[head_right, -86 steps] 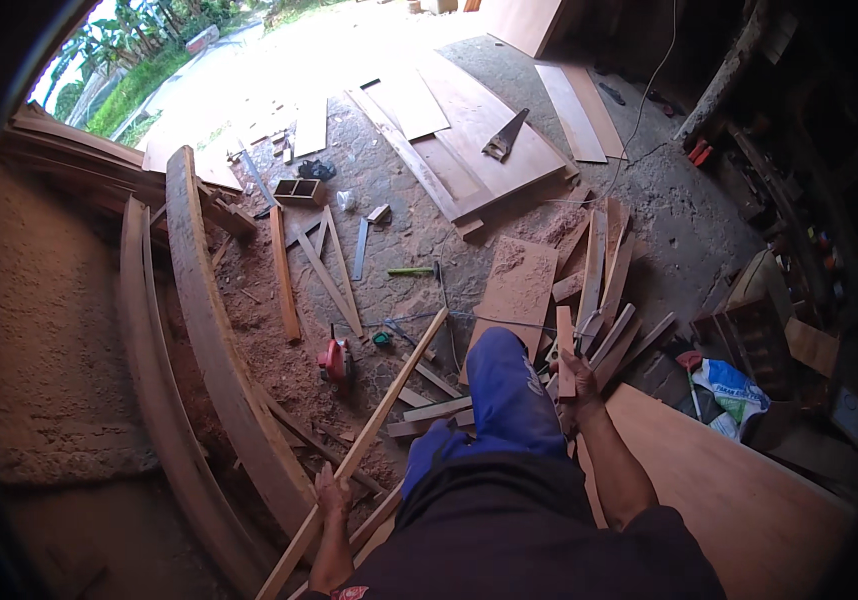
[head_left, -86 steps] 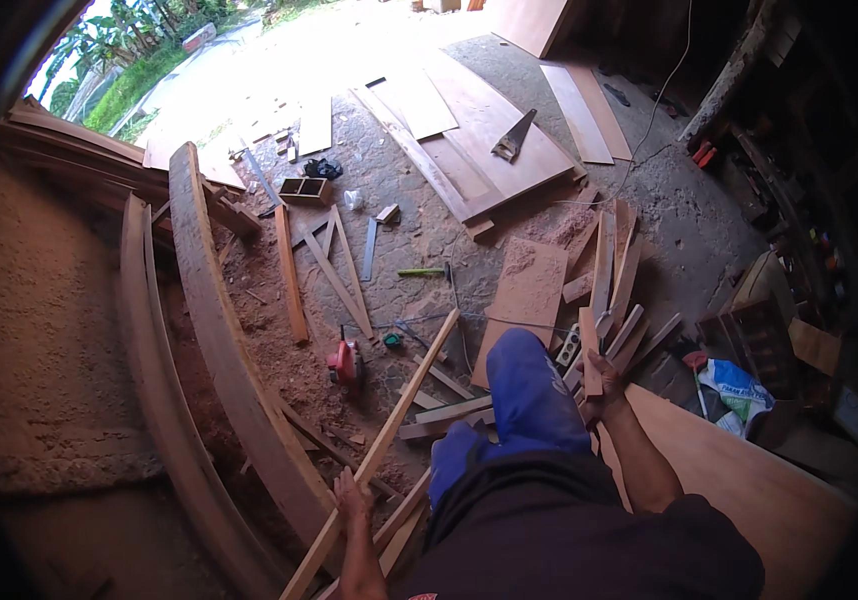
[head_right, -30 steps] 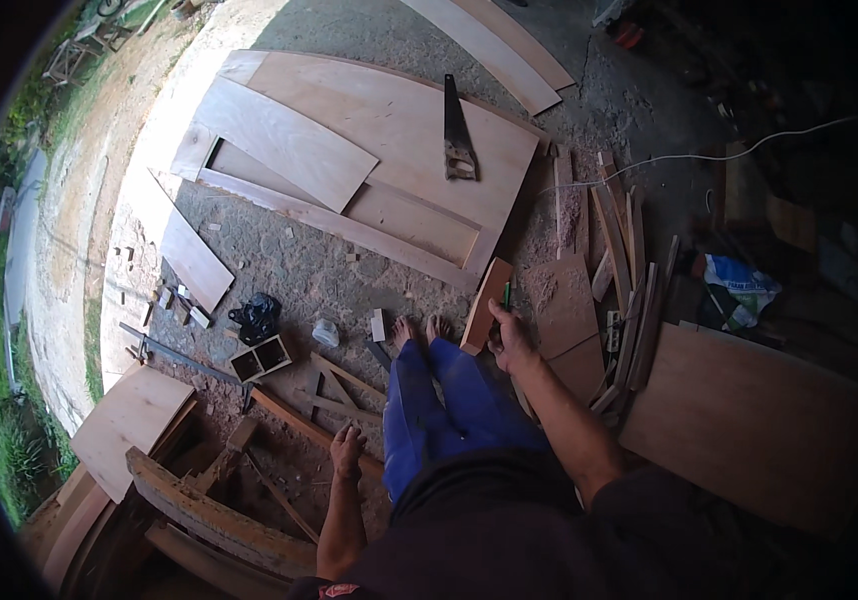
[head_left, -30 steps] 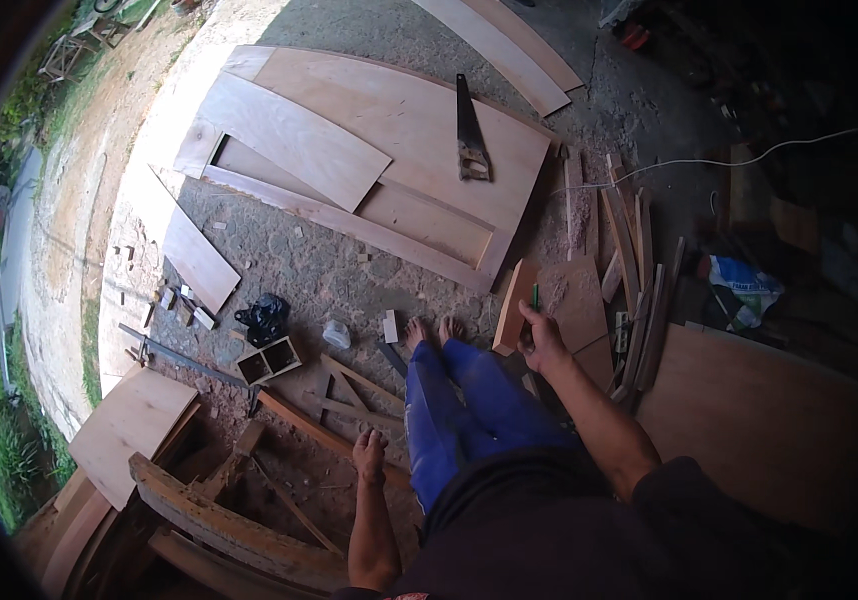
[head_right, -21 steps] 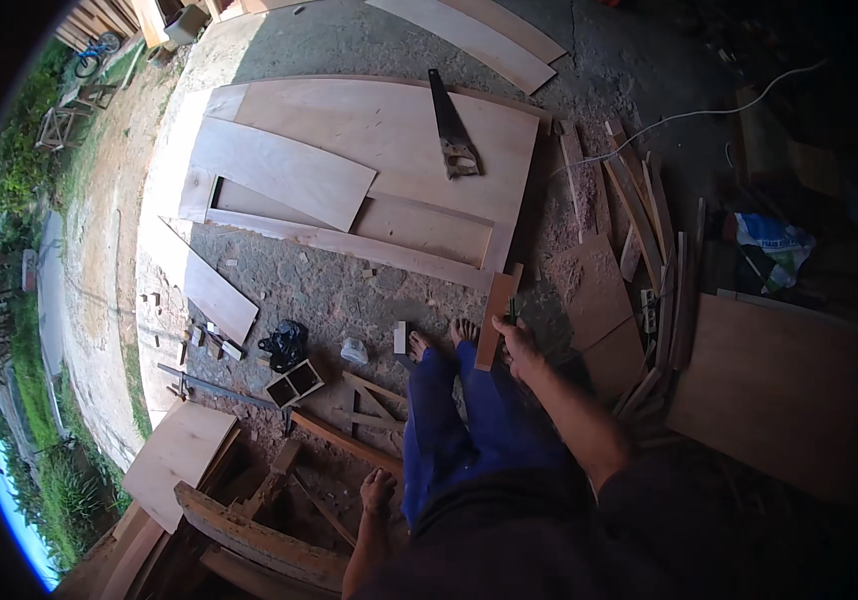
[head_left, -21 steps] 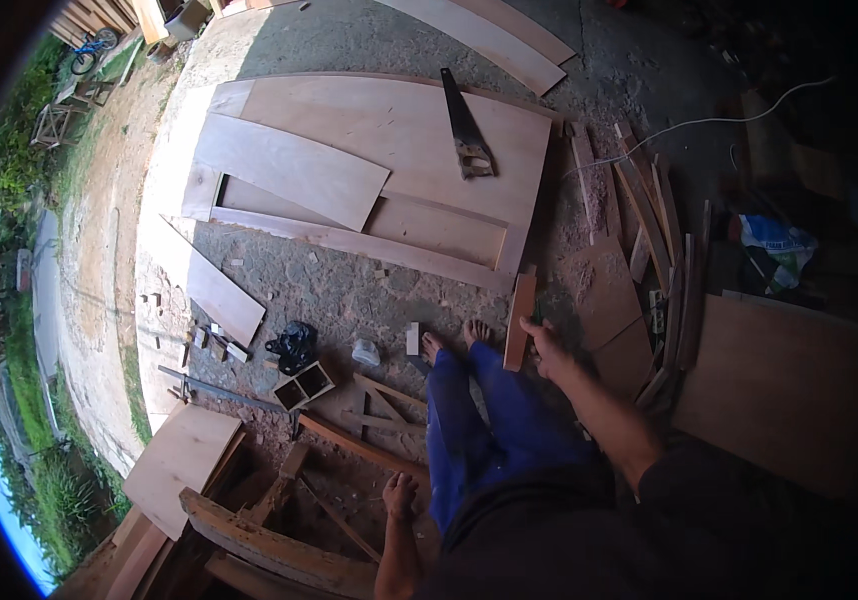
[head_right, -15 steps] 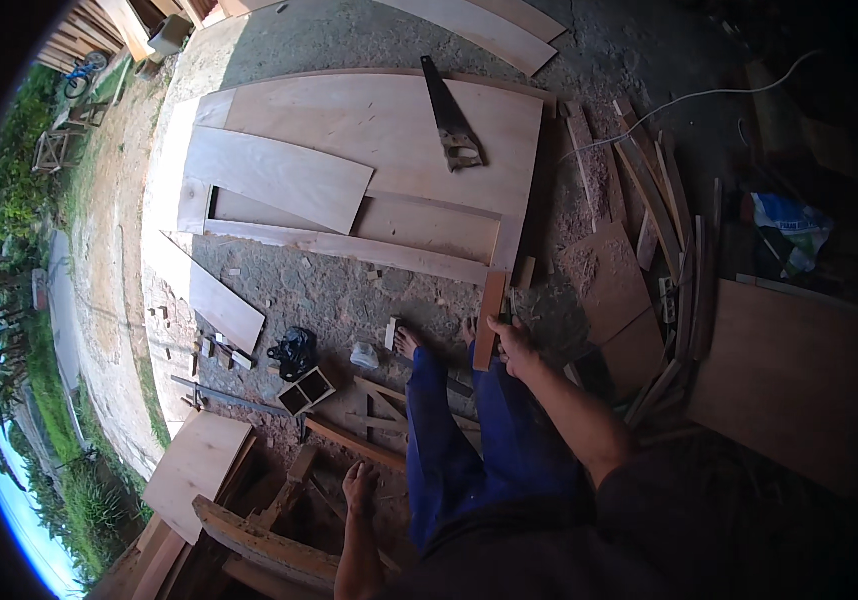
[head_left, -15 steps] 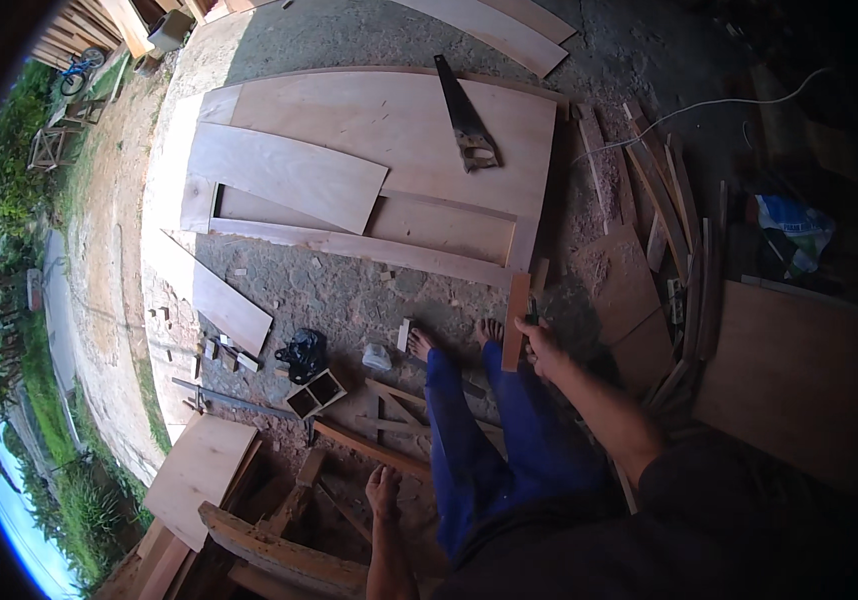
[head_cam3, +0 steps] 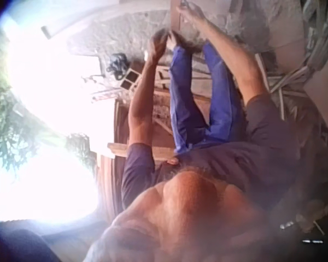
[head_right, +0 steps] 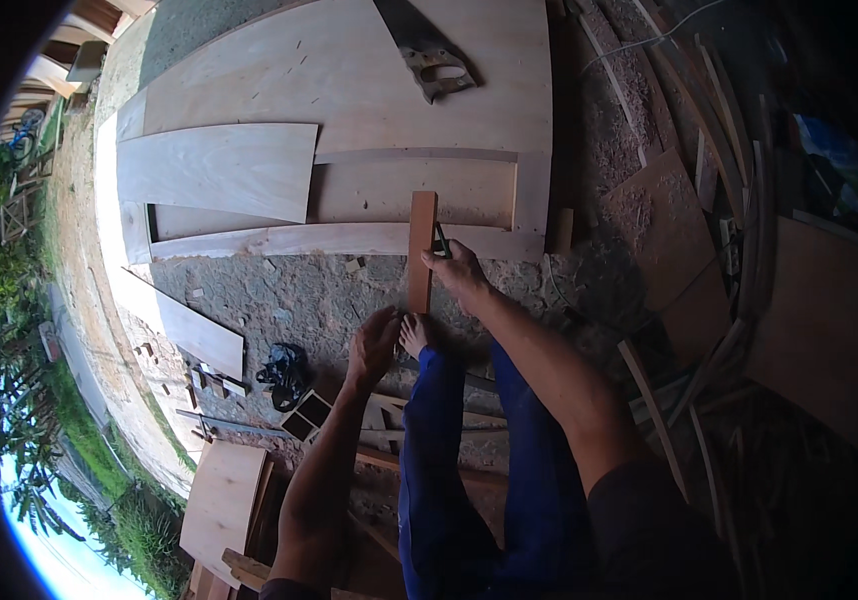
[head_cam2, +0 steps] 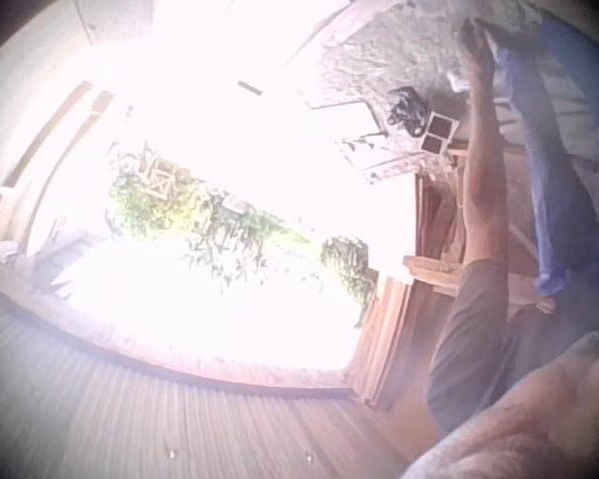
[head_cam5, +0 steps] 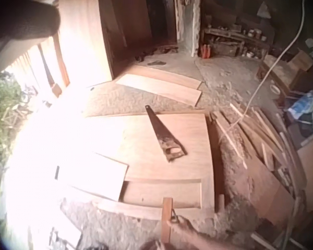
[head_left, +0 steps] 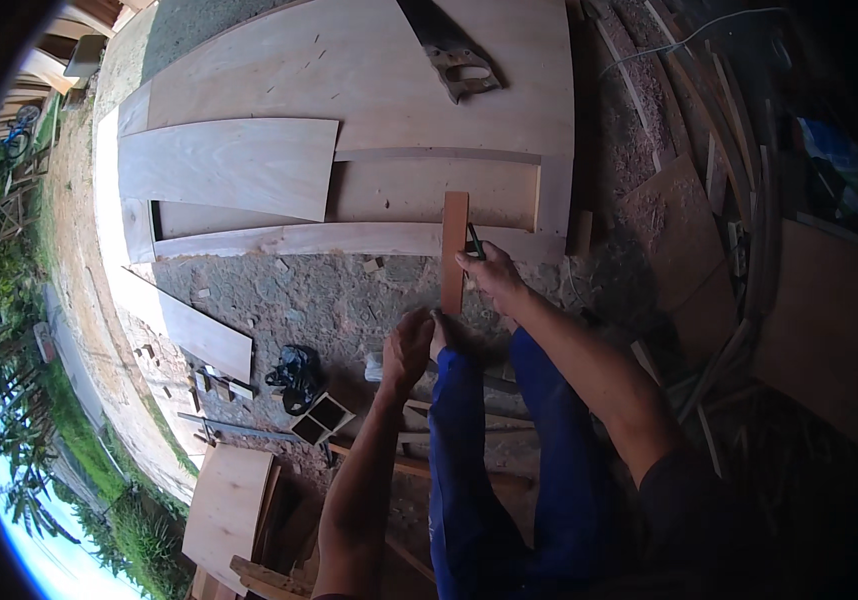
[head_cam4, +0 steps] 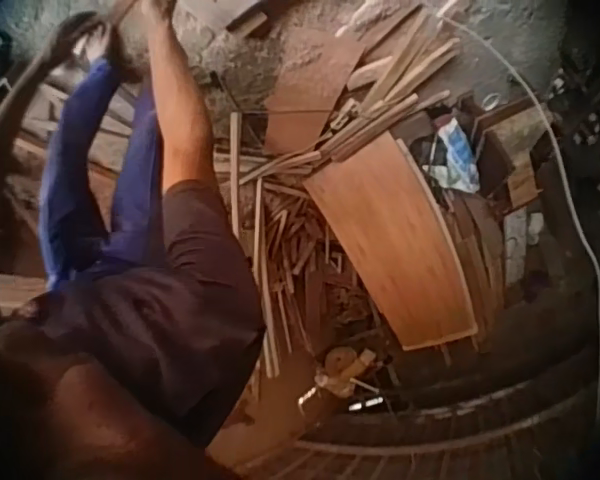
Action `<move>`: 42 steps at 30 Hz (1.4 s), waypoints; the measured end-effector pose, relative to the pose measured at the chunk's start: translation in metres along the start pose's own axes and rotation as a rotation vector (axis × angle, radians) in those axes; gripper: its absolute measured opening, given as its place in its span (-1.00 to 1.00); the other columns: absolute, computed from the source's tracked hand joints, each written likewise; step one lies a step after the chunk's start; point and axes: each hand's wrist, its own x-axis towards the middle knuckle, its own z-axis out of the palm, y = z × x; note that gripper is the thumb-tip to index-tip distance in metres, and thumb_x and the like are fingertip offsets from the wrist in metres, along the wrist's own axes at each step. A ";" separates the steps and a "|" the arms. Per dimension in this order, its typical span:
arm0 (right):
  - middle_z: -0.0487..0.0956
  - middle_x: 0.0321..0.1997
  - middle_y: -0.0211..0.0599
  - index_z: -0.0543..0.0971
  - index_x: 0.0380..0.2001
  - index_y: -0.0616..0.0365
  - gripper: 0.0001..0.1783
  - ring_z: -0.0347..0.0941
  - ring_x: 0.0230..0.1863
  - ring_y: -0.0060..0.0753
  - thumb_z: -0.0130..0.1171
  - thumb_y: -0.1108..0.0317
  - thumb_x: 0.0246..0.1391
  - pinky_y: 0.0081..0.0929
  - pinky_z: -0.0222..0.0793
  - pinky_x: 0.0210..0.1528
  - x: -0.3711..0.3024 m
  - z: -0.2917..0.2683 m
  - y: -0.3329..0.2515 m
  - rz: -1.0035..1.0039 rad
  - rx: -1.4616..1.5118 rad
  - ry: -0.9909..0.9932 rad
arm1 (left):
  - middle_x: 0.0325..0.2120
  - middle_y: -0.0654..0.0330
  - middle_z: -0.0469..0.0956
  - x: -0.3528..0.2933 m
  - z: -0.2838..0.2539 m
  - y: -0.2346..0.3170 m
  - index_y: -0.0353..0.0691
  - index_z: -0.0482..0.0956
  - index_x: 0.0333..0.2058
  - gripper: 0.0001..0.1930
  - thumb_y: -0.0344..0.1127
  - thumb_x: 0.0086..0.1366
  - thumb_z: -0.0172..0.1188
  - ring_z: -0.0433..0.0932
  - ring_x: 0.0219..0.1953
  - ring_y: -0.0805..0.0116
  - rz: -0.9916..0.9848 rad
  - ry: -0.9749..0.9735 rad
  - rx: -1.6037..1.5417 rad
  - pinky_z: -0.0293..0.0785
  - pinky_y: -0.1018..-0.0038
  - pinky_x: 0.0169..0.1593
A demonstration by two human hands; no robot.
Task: The person selects a small wooden piece from a pile, marks it with a pencil and square, and saws it to size. They then position the piece into a larger wooden frame and hammer nails to secure it.
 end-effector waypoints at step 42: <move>0.51 -0.54 -0.36 0.49 -0.26 0.14 -0.63 0.37 -0.69 -0.61 0.21 0.02 0.24 -0.59 0.30 -0.67 0.162 -0.055 0.088 -0.587 0.470 -0.079 | -0.33 0.01 0.68 0.280 0.085 -0.049 -0.01 0.47 0.21 -0.47 0.14 0.41 -0.01 0.69 -0.25 0.07 0.590 0.257 0.070 0.53 0.27 -0.17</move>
